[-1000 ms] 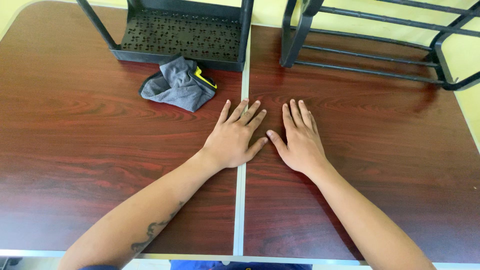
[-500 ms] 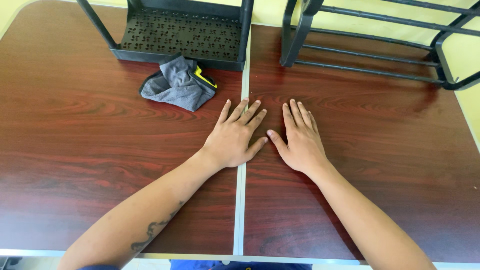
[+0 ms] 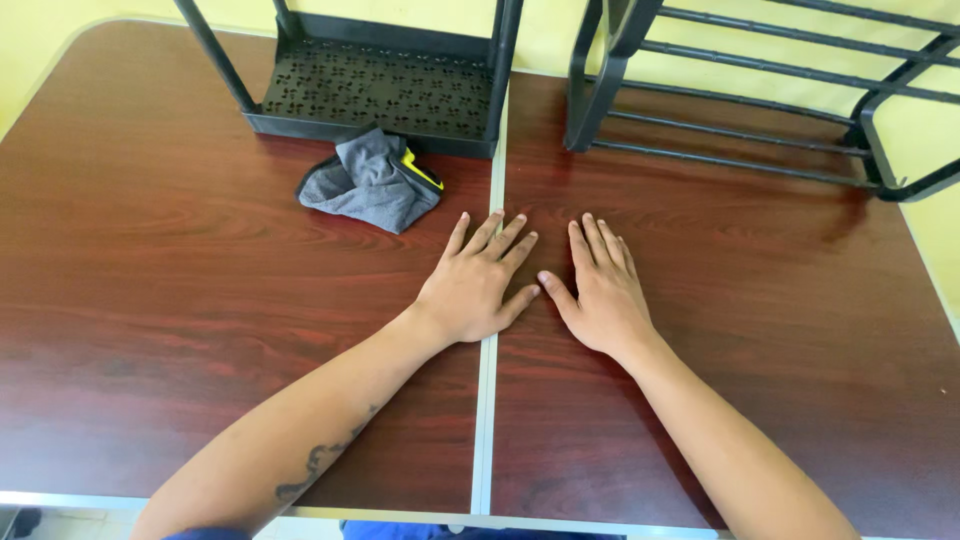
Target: The person disassembles a black plastic two-tier stand on a wooden table. They remove the vertical support rods from the trays, separate the trays, and then wipe the metal frame with a cloth. The person folds the cloth and places it on the table.
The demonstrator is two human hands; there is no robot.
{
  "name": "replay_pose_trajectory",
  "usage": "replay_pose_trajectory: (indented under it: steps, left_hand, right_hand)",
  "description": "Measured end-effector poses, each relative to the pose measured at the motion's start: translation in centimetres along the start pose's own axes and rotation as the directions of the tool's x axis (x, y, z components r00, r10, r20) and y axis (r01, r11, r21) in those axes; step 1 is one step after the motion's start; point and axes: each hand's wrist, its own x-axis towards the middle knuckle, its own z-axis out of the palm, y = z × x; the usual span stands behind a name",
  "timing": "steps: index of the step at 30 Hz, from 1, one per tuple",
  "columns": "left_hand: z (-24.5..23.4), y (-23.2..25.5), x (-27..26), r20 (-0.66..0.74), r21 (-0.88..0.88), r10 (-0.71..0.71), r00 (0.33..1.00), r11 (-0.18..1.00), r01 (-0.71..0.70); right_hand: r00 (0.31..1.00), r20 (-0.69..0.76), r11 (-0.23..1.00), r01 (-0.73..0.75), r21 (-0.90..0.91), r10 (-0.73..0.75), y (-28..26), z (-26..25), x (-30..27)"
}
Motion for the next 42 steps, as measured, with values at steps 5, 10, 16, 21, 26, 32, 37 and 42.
replay_pose_trajectory:
  steps: [5,10,16,21,26,32,37,42]
  left_hand:
    - [0.3,-0.1,0.0,-0.014,0.000,0.000,1.000,1.000,0.000]
    - [0.3,-0.1,0.0,-0.032,0.019,-0.025,0.999,0.999,0.026]
    - [-0.9,-0.2,-0.1,-0.133,0.145,-0.204,0.970,0.964,0.223]
    - [-2.4,-0.2,-0.4,-0.157,0.216,-0.366,0.917,0.894,0.394]
    - [-3.1,-1.6,-0.3,-0.172,0.172,-0.461,0.871,0.856,0.487]
    - [-2.9,-0.3,-0.4,-0.011,0.101,-0.292,0.956,0.951,0.292]
    - [-3.1,2.9,-0.5,0.040,-0.234,0.193,0.980,0.956,-0.179]
    - [-3.4,2.3,-0.4,-0.194,-0.281,0.346,0.918,0.877,-0.390]
  right_hand:
    - [1.000,0.001,1.000,-0.003,-0.001,0.003,0.2,0.2,0.2]
    - [1.000,-0.014,1.000,0.000,-0.007,0.000,0.3,0.3,0.1]
    - [1.000,-0.003,1.000,-0.005,-0.014,0.004,0.5,0.6,0.1]
    - [1.000,-0.007,1.000,-0.001,-0.015,0.001,0.7,0.8,0.2]
    - [1.000,0.018,1.000,-0.016,-0.023,0.017,0.6,0.7,0.2]
    - [0.999,-0.054,0.999,-0.004,0.047,0.007,0.0,0.1,0.1]
    - [0.946,-0.305,0.973,0.164,0.163,-0.108,-0.6,-1.2,-0.4]
    - [0.874,-0.448,0.957,0.267,0.116,-0.189,-1.6,-2.7,-1.1]
